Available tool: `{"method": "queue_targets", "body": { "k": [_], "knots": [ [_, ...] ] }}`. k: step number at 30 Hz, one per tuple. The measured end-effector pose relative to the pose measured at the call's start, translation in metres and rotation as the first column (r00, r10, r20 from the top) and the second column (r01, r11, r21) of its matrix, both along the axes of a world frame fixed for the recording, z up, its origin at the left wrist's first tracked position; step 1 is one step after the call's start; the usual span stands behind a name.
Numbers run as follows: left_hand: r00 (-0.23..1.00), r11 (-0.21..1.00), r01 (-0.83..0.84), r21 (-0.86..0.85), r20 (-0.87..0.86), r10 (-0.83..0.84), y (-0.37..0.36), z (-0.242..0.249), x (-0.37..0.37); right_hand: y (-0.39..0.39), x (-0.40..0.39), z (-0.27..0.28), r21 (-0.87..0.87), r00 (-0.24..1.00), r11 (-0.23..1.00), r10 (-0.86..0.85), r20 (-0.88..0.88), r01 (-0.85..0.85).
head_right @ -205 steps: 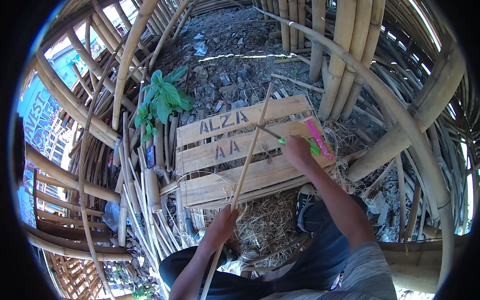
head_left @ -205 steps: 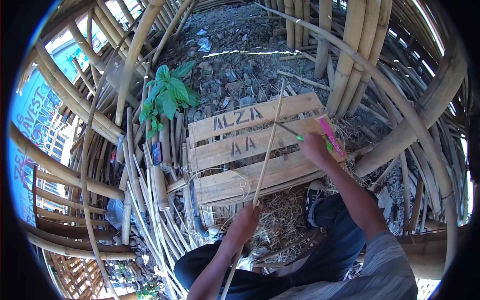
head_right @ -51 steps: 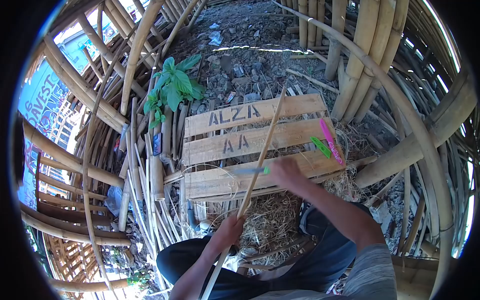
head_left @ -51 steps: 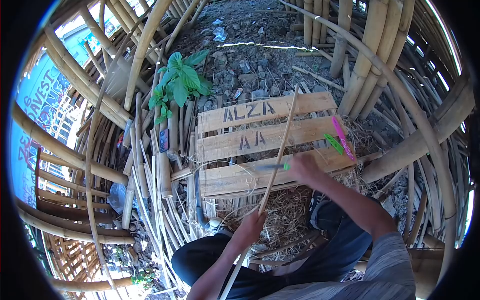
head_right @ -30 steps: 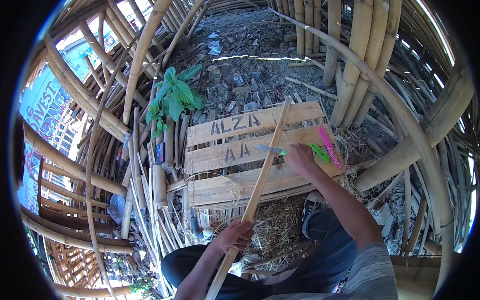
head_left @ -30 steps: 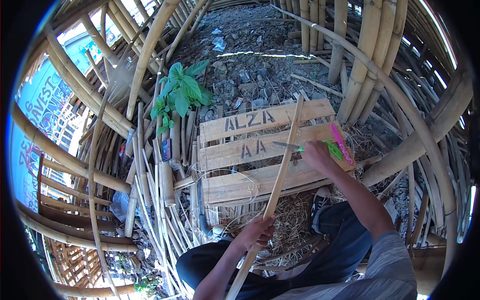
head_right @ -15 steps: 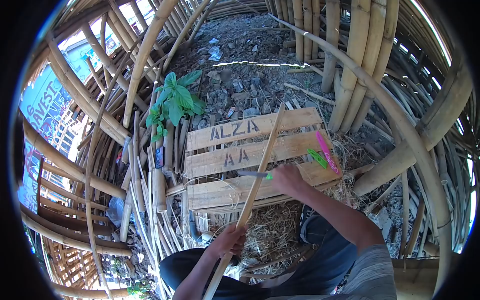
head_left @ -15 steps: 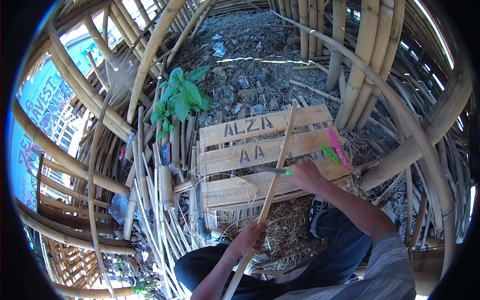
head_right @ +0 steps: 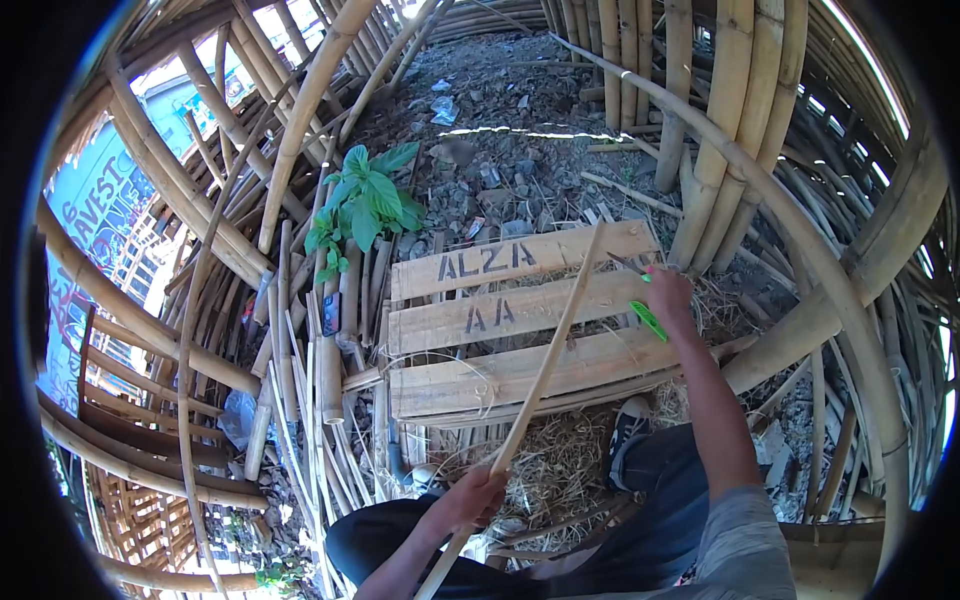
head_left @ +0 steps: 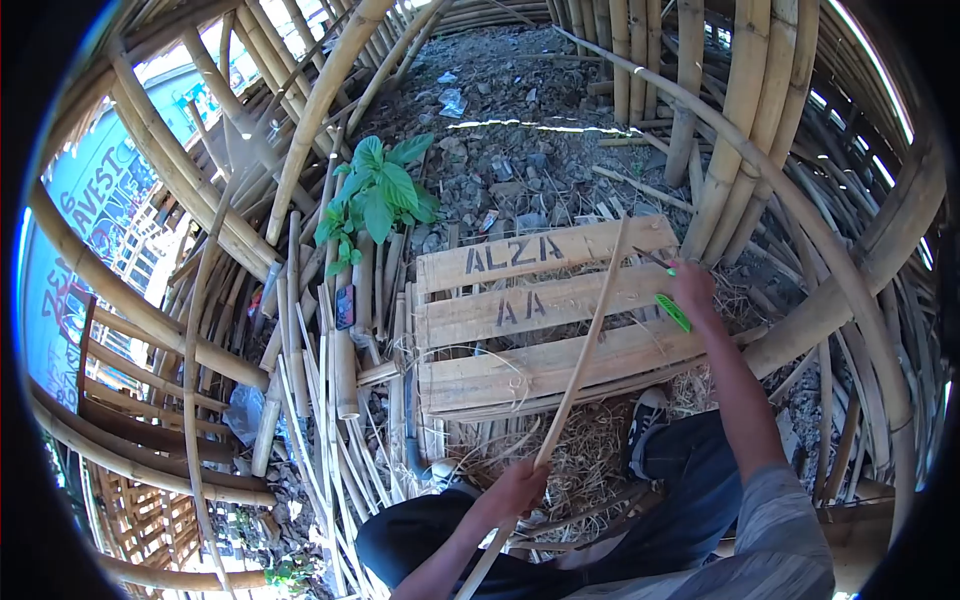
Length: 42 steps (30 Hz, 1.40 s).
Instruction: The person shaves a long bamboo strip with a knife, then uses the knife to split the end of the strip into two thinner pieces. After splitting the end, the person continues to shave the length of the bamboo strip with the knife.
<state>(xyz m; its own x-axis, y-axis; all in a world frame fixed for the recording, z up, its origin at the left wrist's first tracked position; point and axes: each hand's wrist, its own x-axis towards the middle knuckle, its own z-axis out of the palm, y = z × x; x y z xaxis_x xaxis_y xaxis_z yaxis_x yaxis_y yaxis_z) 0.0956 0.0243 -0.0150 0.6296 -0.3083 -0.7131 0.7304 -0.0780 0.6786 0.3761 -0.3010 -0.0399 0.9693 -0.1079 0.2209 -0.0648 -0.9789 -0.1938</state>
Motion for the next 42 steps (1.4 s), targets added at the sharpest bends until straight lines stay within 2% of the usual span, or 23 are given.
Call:
{"method": "queue_targets", "body": {
  "k": [2,3,4,7,8,10,16,17,19,22,23,25,26,28,29,31,33,35,36,37,38,41,42],
  "knots": [
    [0.993,0.999,0.032,0.042,0.110,-0.037,-0.001,-0.007,-0.005,-0.005,-0.005,-0.009,0.007,0.998,0.999,-0.045,0.036,0.045],
    [0.977,0.990,0.042,0.132,0.203,-0.068,-0.001,-0.009,-0.003,0.003,-0.010,0.000,0.030,0.998,1.000,0.000,0.067,-0.002],
    [0.977,0.993,0.037,0.114,0.204,-0.059,-0.003,-0.006,0.002,0.011,-0.012,0.008,0.050,0.994,0.997,0.047,0.102,-0.052],
    [0.943,0.935,0.065,0.349,0.285,-0.172,-0.009,0.010,0.013,0.032,-0.018,0.010,0.007,0.980,0.983,0.183,0.082,-0.185],
    [0.945,0.934,0.064,0.350,0.279,-0.170,-0.008,0.007,0.011,0.042,-0.023,0.011,0.010,0.980,0.982,0.186,0.076,-0.187],
    [0.966,0.970,-0.034,0.240,0.258,-0.030,-0.005,-0.006,0.014,0.064,-0.038,0.026,0.122,0.962,0.965,0.247,-0.112,-0.234],
    [0.933,0.950,-0.081,0.301,0.359,-0.034,-0.010,-0.026,0.014,0.100,-0.082,0.002,0.040,0.799,0.828,0.552,-0.238,-0.559],
    [0.932,0.949,-0.078,0.306,0.360,-0.040,-0.011,-0.031,0.012,0.104,-0.093,-0.004,0.044,0.802,0.830,0.550,-0.235,-0.556],
    [0.571,0.869,-0.197,0.454,0.773,-0.274,-0.012,-0.041,0.007,0.110,-0.108,-0.017,0.126,0.671,0.705,0.705,-0.232,-0.697],
    [0.598,0.823,-0.185,0.537,0.726,-0.339,-0.018,-0.040,0.004,0.104,-0.090,-0.029,0.090,0.688,0.731,0.671,-0.276,-0.676],
    [0.601,0.825,-0.174,0.538,0.721,-0.344,-0.019,-0.037,0.000,0.102,-0.076,-0.029,0.062,0.840,0.870,0.489,-0.235,-0.489],
    [0.468,0.767,-0.167,0.620,0.734,-0.491,-0.018,-0.030,0.001,0.081,-0.039,-0.006,0.118,0.921,0.959,0.280,-0.270,-0.257],
    [0.461,0.765,-0.170,0.621,0.736,-0.495,-0.017,-0.032,0.002,0.079,-0.037,-0.005,0.120,0.924,0.959,0.279,-0.261,-0.256],
    [0.602,0.853,-0.165,0.496,0.735,-0.311,-0.020,-0.026,0.006,0.080,-0.037,0.000,0.125,0.941,0.959,0.274,-0.196,-0.254],
    [0.712,0.875,-0.135,0.465,0.659,-0.241,-0.019,-0.022,0.006,0.087,-0.046,-0.005,0.129,0.916,0.951,0.307,-0.256,-0.283],
    [0.760,0.890,-0.108,0.443,0.614,-0.213,-0.017,-0.026,0.009,0.103,-0.074,-0.019,0.087,0.828,0.860,0.509,-0.235,-0.503],
    [0.810,0.901,-0.088,0.425,0.557,-0.184,-0.013,-0.024,0.012,0.120,-0.114,0.004,0.099,0.705,0.759,0.639,-0.307,-0.644],
    [0.871,0.926,-0.072,0.371,0.476,-0.123,-0.013,-0.013,0.016,0.131,-0.145,0.007,0.102,0.658,0.712,0.686,-0.311,-0.695],
    [0.874,0.926,-0.074,0.369,0.471,-0.118,-0.013,-0.019,0.013,0.132,-0.152,0.007,0.097,0.615,0.668,0.725,-0.311,-0.738],
    [0.782,0.898,-0.111,0.425,0.595,-0.185,-0.012,-0.028,0.011,0.132,-0.147,0.002,0.119,0.608,0.672,0.720,-0.335,-0.731],
    [0.670,0.868,-0.152,0.473,0.695,-0.261,-0.013,-0.033,0.008,0.126,-0.129,-0.012,0.099,0.686,0.744,0.652,-0.323,-0.661],
    [0.708,0.863,-0.142,0.485,0.659,-0.254,-0.020,-0.018,0.002,0.091,-0.051,-0.006,0.121,0.916,0.954,0.299,-0.267,-0.276],
    [0.698,0.862,-0.147,0.484,0.668,-0.256,-0.020,-0.019,0.005,0.081,-0.043,-0.008,0.119,0.920,0.954,0.298,-0.254,-0.276]
  ]
}}
